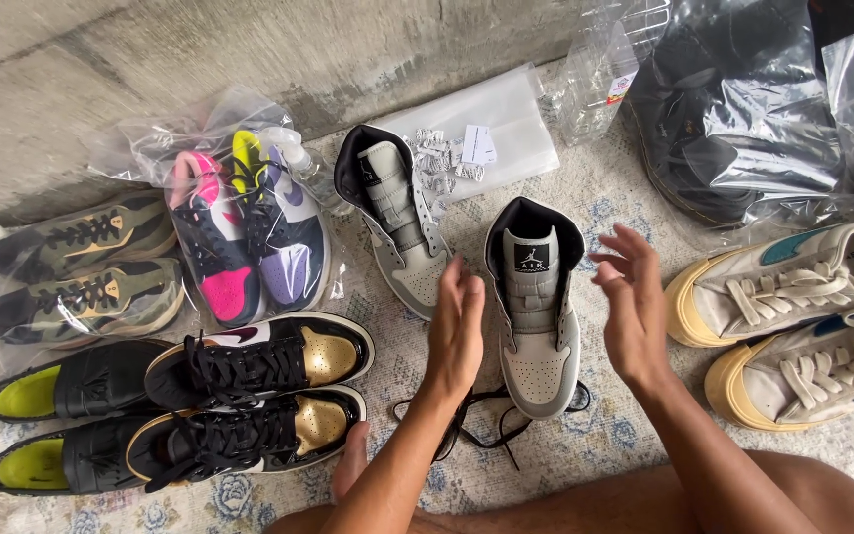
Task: The person holds a white high-top sneaker, opens the tongue to show the interior, and then threads a black shoelace through the eyelets. They continue to lace the shoe by hand, pulling the laces tight and arranging them.
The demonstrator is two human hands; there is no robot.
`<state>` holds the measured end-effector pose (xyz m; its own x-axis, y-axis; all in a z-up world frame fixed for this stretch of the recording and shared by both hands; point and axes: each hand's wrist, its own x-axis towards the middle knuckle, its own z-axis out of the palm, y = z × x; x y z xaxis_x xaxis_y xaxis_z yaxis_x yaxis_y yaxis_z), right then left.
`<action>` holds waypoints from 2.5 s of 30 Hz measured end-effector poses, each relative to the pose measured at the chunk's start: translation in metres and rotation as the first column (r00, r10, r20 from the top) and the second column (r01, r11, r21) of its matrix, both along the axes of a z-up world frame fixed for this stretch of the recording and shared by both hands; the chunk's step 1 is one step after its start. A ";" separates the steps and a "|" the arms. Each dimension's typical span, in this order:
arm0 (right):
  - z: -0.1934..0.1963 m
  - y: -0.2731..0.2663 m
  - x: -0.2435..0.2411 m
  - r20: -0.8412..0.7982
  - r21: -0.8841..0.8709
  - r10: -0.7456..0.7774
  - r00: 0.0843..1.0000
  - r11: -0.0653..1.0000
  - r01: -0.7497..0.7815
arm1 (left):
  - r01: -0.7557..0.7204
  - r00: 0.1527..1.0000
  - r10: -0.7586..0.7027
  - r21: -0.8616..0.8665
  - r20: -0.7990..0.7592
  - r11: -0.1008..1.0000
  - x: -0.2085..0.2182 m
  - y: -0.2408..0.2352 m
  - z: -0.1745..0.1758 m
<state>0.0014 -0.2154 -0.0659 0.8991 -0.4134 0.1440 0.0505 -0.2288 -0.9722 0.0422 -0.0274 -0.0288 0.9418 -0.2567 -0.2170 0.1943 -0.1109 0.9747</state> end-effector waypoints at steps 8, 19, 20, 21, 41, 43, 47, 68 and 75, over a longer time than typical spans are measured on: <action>-0.003 0.007 -0.003 -0.231 0.067 0.342 0.911 0.939 -0.336 | 0.292 0.947 -0.308 -0.154 -0.089 0.944 -0.001 -0.011 0.026; 0.019 0.018 0.002 -0.110 -0.129 0.244 0.964 0.958 -0.257 | 0.196 0.980 -0.198 0.046 0.036 0.980 -0.002 0.000 -0.002; 0.017 0.017 0.002 -0.058 -0.110 0.289 0.955 0.949 -0.294 | 0.209 0.976 -0.207 -0.029 0.072 0.977 -0.003 0.000 -0.002; 0.015 0.016 0.002 -0.005 -0.093 0.333 0.943 0.939 -0.332 | 0.224 0.971 -0.213 -0.104 0.108 0.969 -0.003 -0.001 -0.001; 0.010 -0.011 0.000 -0.572 -0.117 0.395 0.718 0.828 -0.549 | 0.427 0.904 -0.413 0.302 -0.111 0.853 -0.003 0.018 -0.062; 0.007 -0.016 -0.001 -0.594 -0.109 0.414 0.689 0.808 -0.579 | 0.428 0.904 -0.415 0.223 -0.104 0.876 0.001 0.020 -0.066; 0.001 -0.022 -0.001 -0.422 -0.179 0.477 0.771 0.790 -0.586 | 0.409 0.907 -0.399 0.057 -0.138 0.911 0.010 0.016 -0.052; 0.010 -0.007 -0.002 -0.543 -0.300 0.227 0.808 0.847 -0.439 | 0.412 0.897 -0.425 0.584 -0.124 0.699 -0.010 0.029 -0.024; -0.053 -0.030 -0.037 -0.906 -0.206 0.185 0.380 0.592 -0.779 | 0.547 0.664 -0.652 0.832 -0.366 0.090 -0.064 0.009 -0.087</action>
<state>-0.0353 -0.2454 -0.1194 0.7358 0.0347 -0.6763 -0.2869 -0.8887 -0.3577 -0.0214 -0.0180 -0.1156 0.5952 -0.4738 -0.6490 -0.4284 -0.8704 0.2426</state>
